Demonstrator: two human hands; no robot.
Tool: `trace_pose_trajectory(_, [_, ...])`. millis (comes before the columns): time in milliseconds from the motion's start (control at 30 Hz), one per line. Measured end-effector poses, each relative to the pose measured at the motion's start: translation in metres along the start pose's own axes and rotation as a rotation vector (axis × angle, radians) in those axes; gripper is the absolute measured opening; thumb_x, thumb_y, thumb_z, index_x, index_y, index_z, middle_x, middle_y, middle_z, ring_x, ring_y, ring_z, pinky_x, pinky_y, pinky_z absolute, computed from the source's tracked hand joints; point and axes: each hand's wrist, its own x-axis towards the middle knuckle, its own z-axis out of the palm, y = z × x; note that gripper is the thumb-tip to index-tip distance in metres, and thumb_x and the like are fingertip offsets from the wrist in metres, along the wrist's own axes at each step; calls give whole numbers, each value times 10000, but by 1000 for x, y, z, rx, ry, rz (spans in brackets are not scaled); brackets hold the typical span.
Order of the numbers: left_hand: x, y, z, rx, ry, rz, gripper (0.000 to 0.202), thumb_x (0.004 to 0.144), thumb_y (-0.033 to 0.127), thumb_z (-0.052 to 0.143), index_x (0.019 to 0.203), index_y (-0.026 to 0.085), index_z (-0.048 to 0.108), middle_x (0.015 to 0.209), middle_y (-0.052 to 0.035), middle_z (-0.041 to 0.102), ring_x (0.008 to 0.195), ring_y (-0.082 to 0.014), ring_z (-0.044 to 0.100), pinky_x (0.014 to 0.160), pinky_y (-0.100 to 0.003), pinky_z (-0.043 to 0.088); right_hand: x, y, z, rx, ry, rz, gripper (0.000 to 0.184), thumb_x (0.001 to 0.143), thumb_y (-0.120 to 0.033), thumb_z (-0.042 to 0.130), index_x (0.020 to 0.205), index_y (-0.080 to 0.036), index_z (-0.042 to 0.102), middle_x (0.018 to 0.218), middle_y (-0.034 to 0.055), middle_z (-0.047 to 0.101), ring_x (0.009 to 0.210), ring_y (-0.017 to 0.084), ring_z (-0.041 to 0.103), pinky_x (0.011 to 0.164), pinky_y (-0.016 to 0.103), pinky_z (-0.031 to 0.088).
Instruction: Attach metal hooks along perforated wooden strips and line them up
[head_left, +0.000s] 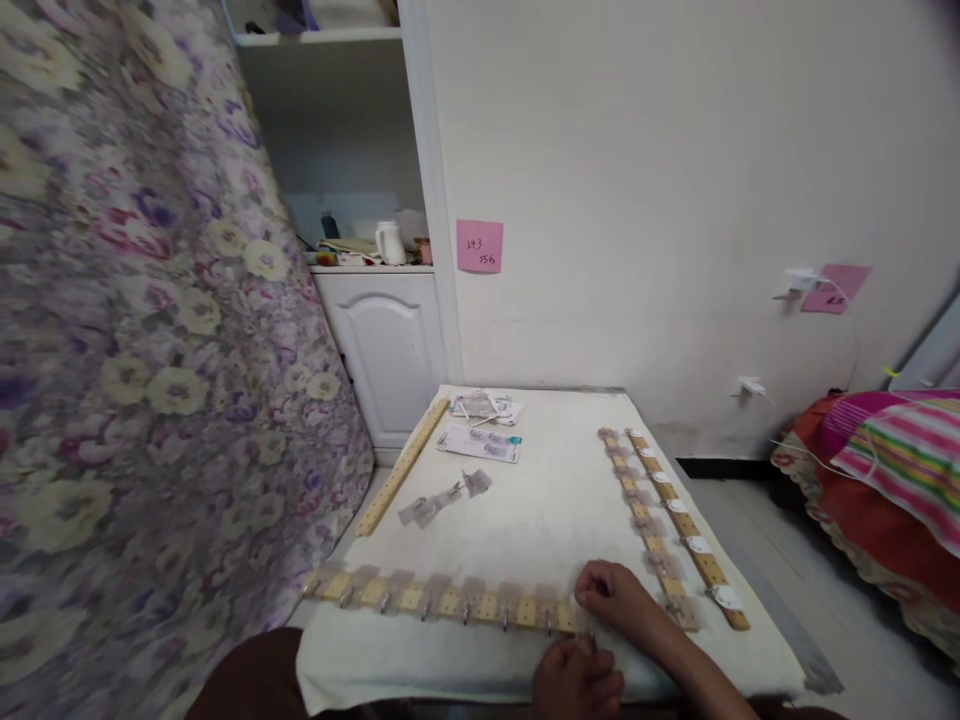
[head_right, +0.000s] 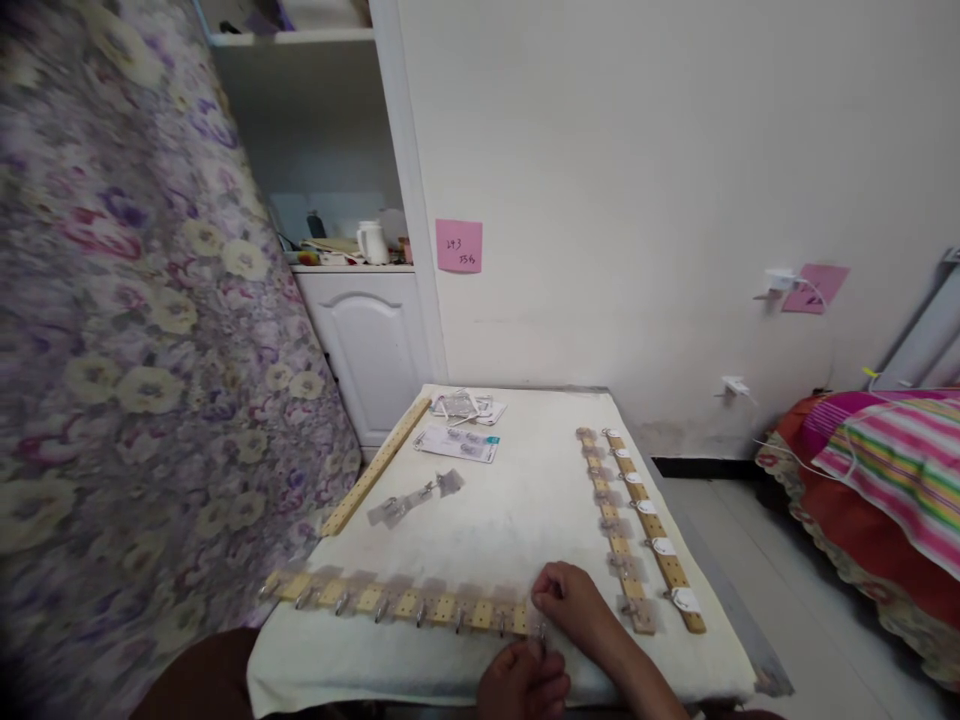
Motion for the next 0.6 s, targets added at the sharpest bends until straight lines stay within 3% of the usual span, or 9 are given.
trace_pose_trajectory(267, [3,-1,0,16,34,31,264,666,380,680,691,194,493,553,-19,650,477,-162,615,471,-256,434,4,15,8,41,21,11,89,641,-157,523,623,-161,610,558,-35,557,573,121,490,558,223,366])
trace_pose_trajectory(600, [22,-15,1,55,120,65,389,566,523,685,661,215,467,473,-3,601,400,-159,561,405,-238,342,6,21,11,191,-12,123,66,642,-225,528,643,-173,568,526,-70,494,428,90,442,394,206,346])
